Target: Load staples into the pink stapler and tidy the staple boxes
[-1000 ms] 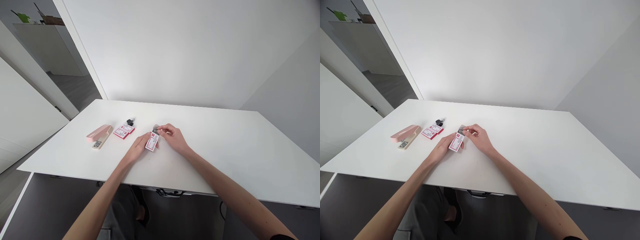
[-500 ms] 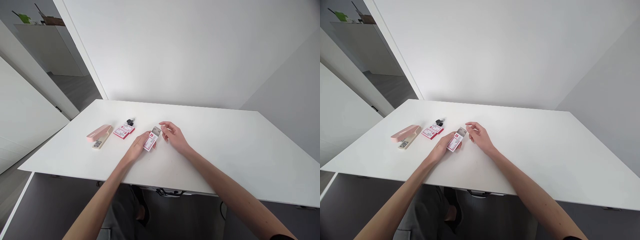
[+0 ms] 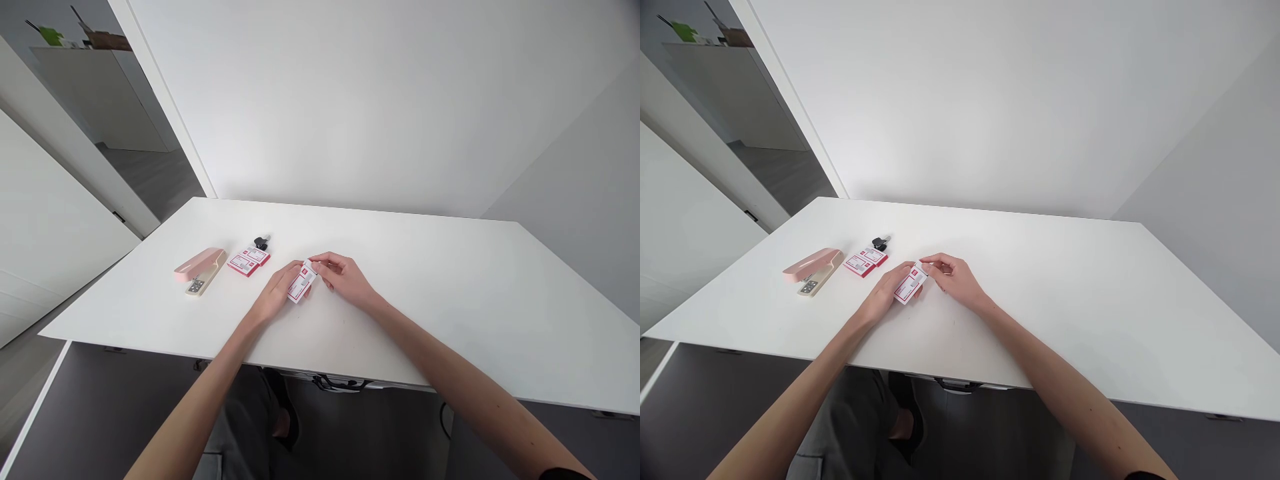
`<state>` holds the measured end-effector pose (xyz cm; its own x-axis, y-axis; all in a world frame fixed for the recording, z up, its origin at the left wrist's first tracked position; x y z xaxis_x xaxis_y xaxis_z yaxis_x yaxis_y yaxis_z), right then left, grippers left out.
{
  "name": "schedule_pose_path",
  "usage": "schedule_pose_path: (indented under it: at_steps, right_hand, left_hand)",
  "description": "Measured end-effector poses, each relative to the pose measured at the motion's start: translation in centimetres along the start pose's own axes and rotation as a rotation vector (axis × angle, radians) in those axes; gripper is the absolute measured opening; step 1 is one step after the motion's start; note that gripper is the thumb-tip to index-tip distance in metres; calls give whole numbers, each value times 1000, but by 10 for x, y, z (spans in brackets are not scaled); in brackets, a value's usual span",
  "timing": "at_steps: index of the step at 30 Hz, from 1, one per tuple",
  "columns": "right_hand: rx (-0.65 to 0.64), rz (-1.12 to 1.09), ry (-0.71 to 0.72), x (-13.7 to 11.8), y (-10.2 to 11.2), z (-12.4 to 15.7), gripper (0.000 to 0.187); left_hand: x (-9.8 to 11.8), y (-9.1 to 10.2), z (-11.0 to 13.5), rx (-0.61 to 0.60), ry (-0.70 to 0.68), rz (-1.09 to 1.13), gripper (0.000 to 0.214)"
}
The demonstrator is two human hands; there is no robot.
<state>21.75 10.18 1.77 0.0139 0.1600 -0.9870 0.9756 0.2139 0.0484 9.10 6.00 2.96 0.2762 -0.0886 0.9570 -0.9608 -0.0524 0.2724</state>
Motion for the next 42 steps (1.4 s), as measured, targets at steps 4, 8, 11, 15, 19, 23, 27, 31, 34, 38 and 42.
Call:
schedule_pose_path:
  at_steps: [4, 8, 11, 15, 19, 23, 27, 31, 34, 38, 42]
  right_hand:
    - [-12, 62, 87, -6, -6, 4, 42]
    - [-60, 97, 127, -10, -13, 8, 46]
    - [-84, 94, 112, -8, -15, 9, 47]
    - [-79, 57, 70, 0, -14, 8, 50]
    - [-24, 75, 28, 10, -6, 2, 46]
    - [10, 91, 8, 13, 1, 0, 39]
    - [5, 98, -4, 15, 2, -1, 33]
    - [-7, 119, 6, 16, 2, 0, 30]
    - [-9, 125, 9, 17, 2, 1, 29]
    - [-16, 134, 8, 17, 2, 1, 28]
    - [-25, 141, 16, 17, 1, 1, 26]
  left_hand:
    - [-5, 5, -1, 64, 14, 17, 45]
    - [-7, 11, -3, 118, 8, 14, 42]
    - [-8, 14, -3, 144, 5, -17, 44]
    - [-11, 23, -5, 254, 10, -89, 45]
    - [-16, 35, -3, 378, 9, -75, 47]
    - [-19, 66, 14, 571, -1, -145, 45]
    - [-24, 107, 41, 733, 38, -351, 42]
    - [-14, 126, 58, 831, -83, -479, 49]
    - [4, 114, 63, 826, -244, -662, 57]
    - [28, 96, 73, 878, -430, -894, 53]
    - [28, 79, 76, 749, -504, -927, 33]
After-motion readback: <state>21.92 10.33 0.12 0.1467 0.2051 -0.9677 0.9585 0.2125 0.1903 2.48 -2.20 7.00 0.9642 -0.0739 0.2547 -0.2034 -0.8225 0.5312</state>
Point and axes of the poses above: each hand's wrist, its own z-axis away from the middle knuckle, its own y-axis out of the back of the hand, x = y × z, the point moved 10 cm from there along -z, towards the middle knuckle, and after that the axes turned 14 degrees about x, right-handed, at the moved point
